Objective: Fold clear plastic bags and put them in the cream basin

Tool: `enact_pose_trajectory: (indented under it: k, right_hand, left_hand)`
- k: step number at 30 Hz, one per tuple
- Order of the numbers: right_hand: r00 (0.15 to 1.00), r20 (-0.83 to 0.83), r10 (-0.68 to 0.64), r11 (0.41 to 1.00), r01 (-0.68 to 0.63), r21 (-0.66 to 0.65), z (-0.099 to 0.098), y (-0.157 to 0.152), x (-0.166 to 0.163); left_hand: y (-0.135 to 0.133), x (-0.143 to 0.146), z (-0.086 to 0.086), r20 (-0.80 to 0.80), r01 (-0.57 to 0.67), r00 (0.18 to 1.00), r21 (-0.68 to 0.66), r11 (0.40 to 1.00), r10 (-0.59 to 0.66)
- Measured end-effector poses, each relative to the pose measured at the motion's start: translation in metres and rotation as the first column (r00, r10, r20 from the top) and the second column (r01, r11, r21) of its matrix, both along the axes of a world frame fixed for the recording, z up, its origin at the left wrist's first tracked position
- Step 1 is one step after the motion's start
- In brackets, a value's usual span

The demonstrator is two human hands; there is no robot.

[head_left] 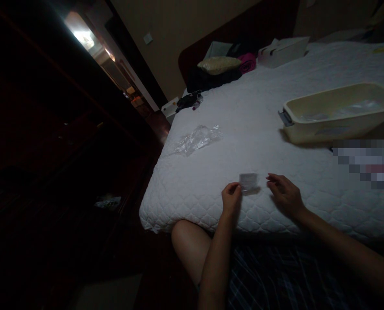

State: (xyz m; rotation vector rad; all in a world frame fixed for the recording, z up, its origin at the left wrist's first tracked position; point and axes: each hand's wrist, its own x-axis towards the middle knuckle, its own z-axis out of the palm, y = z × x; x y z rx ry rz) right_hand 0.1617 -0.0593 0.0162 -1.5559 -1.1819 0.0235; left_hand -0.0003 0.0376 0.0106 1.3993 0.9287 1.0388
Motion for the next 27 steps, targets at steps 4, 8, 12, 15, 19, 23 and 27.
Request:
enact_pose_trajectory:
  k: [4, 8, 12, 15, 19, 23, 27]
  right_hand:
    - [0.976, -0.199, 0.086, 0.993, -0.099, -0.056, 0.002, 0.012, 0.003]
    - [0.935, -0.331, 0.126, 0.982, -0.165, -0.093, 0.001, 0.02, 0.002]
    - [0.902, -0.414, 0.121, 0.975, -0.186, -0.121, 0.0, 0.02, -0.001]
    - [0.89, -0.437, 0.13, 0.972, -0.201, -0.12, 0.001, 0.019, -0.001]
    - [0.867, -0.478, 0.142, 0.975, -0.205, -0.083, 0.001, 0.019, 0.001]
    - [0.844, -0.509, 0.168, 0.97, -0.232, -0.065, -0.001, 0.017, 0.001]
    - [0.814, -0.549, 0.187, 0.963, -0.263, -0.061, 0.0, 0.015, 0.0]
  left_hand:
    - [-0.002, 0.002, 0.006, 0.021, -0.026, 0.999, -0.057, 0.998, 0.027]
    - [-0.003, 0.002, 0.01, 0.016, -0.024, 1.0, -0.046, 0.999, 0.025]
    - [-0.004, 0.002, 0.011, 0.002, -0.003, 1.0, -0.054, 0.999, 0.003]
    - [-0.006, 0.002, 0.01, -0.013, 0.008, 1.0, -0.044, 0.999, -0.009]
    - [-0.009, 0.003, 0.008, -0.05, 0.013, 0.999, -0.016, 1.0, -0.014]
    - [-0.011, 0.002, 0.003, -0.091, 0.026, 0.996, 0.035, 0.999, -0.023]
    - [-0.014, 0.002, 0.001, -0.158, 0.031, 0.987, 0.121, 0.992, -0.012]
